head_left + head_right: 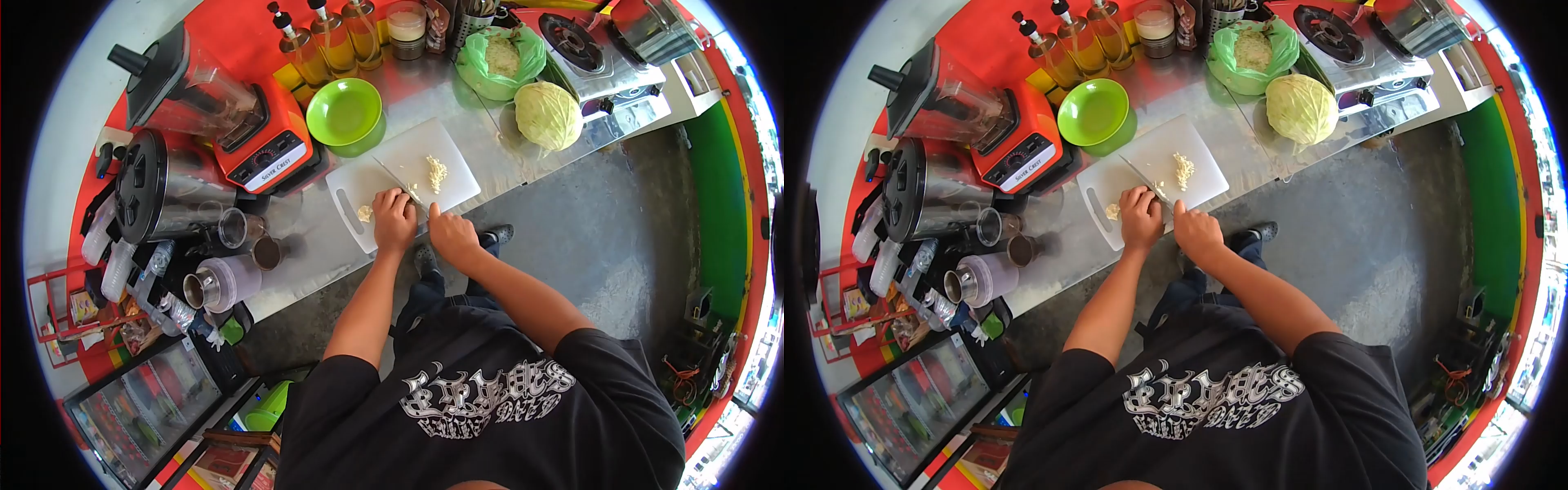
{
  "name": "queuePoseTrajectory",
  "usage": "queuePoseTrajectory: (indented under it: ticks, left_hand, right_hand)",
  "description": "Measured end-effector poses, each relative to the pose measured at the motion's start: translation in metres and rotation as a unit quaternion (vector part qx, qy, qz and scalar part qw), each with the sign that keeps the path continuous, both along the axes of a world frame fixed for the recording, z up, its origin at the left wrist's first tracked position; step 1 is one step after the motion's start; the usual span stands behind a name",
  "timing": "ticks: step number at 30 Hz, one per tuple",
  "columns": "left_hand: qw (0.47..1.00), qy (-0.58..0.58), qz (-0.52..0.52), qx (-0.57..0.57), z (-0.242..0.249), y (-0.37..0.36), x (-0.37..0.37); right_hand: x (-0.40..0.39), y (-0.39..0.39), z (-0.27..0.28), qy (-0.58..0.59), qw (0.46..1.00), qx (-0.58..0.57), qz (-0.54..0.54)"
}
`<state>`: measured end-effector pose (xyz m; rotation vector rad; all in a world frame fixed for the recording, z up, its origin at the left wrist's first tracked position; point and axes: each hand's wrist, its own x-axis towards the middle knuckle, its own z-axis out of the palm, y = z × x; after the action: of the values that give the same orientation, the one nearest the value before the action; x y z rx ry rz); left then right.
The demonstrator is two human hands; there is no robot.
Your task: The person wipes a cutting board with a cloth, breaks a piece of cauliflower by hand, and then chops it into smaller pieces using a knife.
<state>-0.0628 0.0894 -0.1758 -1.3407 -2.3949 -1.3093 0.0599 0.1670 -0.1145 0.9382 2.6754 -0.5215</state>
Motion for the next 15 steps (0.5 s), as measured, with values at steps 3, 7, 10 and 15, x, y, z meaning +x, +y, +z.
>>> queuePoseTrajectory:
  ticks: [3,7,10,15]
  left_hand:
    - [1.0,0.003,-0.012,0.006,0.009,-0.003,0.002]
    - [1.0,-0.003,-0.023,-0.004,0.011,-0.004,0.001]
    - [1.0,-0.009,0.01,-0.001,0.013,-0.005,0.006]
    - [0.988,-0.01,0.055,-0.146,0.028,0.002,0.013]
  right_hand:
    - [-0.007,0.011,-0.001,0.019,0.999,0.0,0.026]
    - [0.0,0.004,0.007,0.011,0.999,-0.037,0.028]
    - [0.006,-0.001,-0.002,-0.005,0.999,-0.039,0.005]
    - [-0.005,0.014,-0.006,0.031,0.998,-0.039,0.033]
